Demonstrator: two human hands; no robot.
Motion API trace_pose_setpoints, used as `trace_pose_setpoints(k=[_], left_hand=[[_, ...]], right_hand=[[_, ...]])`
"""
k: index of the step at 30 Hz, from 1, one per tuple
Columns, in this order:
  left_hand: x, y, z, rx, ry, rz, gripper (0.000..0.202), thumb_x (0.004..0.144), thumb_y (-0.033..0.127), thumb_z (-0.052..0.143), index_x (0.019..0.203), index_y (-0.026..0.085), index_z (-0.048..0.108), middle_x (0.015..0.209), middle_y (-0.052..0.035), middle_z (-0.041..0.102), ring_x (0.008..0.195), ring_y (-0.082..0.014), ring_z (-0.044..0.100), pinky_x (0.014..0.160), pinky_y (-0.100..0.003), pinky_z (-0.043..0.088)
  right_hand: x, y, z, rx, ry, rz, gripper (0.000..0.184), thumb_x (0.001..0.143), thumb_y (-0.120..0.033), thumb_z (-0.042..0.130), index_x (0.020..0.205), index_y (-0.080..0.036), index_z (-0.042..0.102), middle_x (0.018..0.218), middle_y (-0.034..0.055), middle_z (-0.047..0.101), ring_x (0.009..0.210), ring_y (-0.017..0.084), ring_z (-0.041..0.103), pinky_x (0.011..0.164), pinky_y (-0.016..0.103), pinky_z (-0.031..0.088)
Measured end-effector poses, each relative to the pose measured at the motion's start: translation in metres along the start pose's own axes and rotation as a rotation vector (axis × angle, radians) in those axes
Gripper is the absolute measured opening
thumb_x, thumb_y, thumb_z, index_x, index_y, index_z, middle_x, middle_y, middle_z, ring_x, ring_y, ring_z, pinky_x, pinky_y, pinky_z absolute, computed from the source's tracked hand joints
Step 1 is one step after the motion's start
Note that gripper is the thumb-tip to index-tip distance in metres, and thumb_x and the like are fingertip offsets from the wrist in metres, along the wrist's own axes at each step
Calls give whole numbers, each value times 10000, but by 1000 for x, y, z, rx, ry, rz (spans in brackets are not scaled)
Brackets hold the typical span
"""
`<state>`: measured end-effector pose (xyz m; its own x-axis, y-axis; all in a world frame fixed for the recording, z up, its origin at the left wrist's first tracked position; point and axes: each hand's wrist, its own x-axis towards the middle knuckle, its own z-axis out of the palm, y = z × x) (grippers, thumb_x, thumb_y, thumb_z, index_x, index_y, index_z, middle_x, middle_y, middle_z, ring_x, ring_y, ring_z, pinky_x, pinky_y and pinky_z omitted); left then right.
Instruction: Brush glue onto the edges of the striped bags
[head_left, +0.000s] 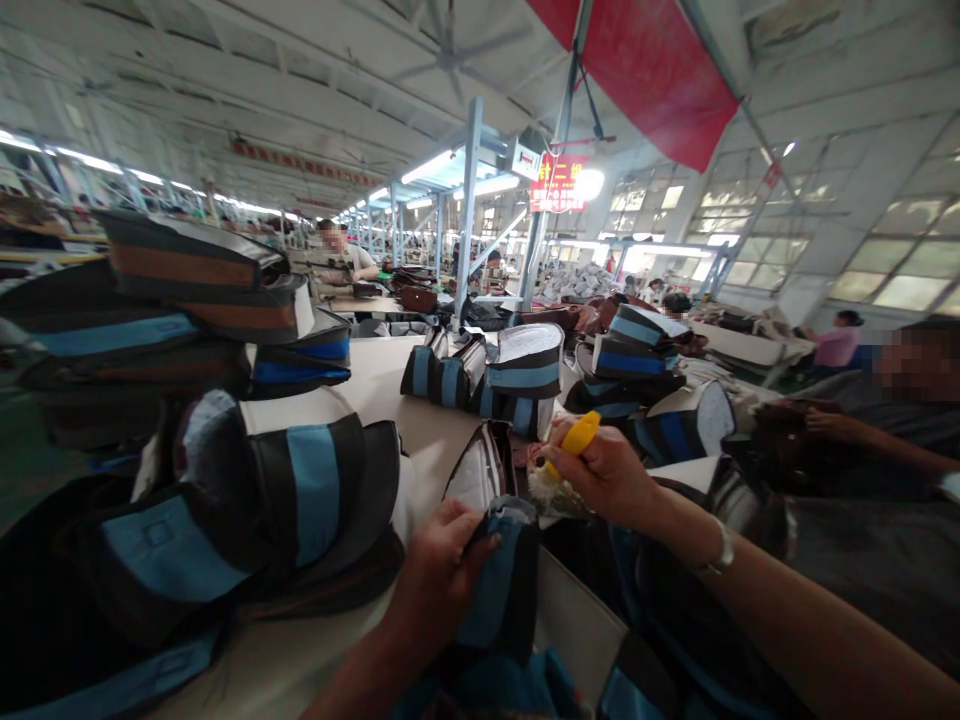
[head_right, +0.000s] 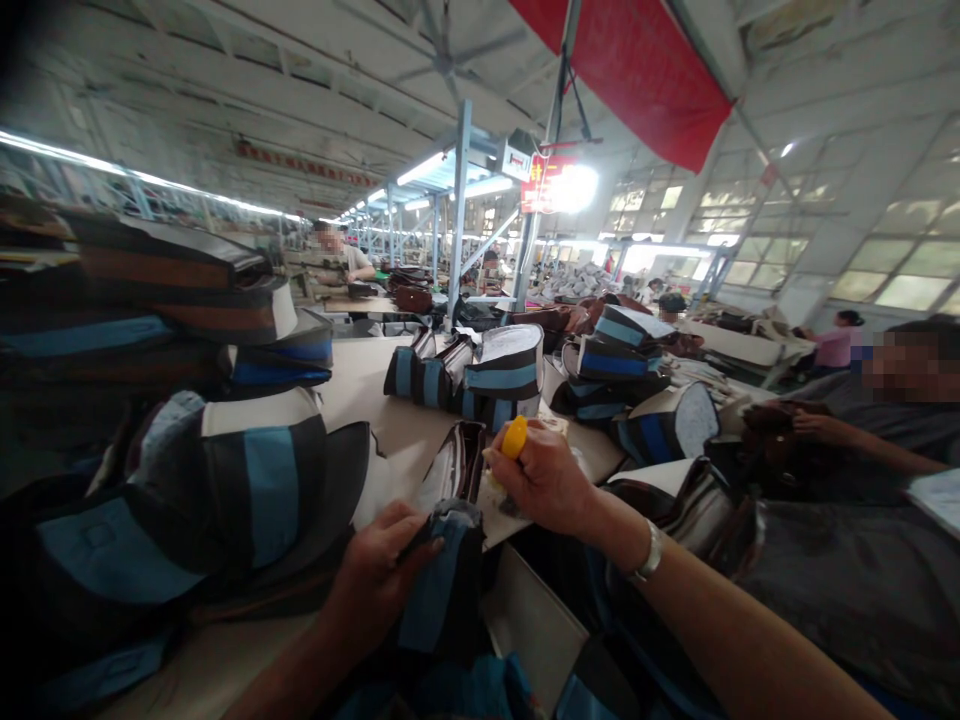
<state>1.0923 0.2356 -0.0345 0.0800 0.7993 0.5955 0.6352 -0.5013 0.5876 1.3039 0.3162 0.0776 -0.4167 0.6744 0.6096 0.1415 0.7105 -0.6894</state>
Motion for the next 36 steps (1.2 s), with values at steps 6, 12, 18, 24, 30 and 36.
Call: trace_pose_setpoints(k=[6,12,18,24,30,36], left_hand=[[0,7,23,629,198,480,214,959,72,451,1009,105,656,764,-62,583,670,-204,546,612,-328,450],[3,16,28,672,160,560,229,971,59,398,956,125,617,760,-50,570,661,-201,533,581,-336,444],[4,17,32,601,141,567,263,986,76,374,873,171,590,713,-33,543,630,-187,506,560,-335,421],[5,6,18,620,166,609,215,983,70,403,1011,132,607,750,-46,590,671,-186,546,605,-326,446],[12,-31,-13,504,288,448,96,982,207,545,952,163,624,743,-26,582,660,-166,560,613,-293,456],[8,-58,-26,333,400,54,225,918,403,661,981,190,621,917,-42,616,827,-186,620,744,-294,505]], right_hand=[[10,-19,0,-109,56,-52,242,955,-383,575,815,-192,624,664,-27,573,561,105,486,541,216,397],[16,-17,11,-592,-285,-158,284,911,-283,551,648,-178,545,564,-22,499,544,108,423,578,250,320],[21,-17,17,-623,-371,-197,252,893,-256,578,655,-192,525,558,-36,457,492,99,327,541,270,242],[21,-9,17,-540,-168,-163,263,932,-303,559,698,-189,593,596,-10,533,526,117,419,587,269,325],[7,13,-1,-86,185,86,257,854,-383,692,714,-174,643,563,-26,547,509,100,456,506,217,362],[-22,41,49,984,239,606,267,814,-355,726,685,-162,594,386,-111,388,325,29,209,428,190,404]])
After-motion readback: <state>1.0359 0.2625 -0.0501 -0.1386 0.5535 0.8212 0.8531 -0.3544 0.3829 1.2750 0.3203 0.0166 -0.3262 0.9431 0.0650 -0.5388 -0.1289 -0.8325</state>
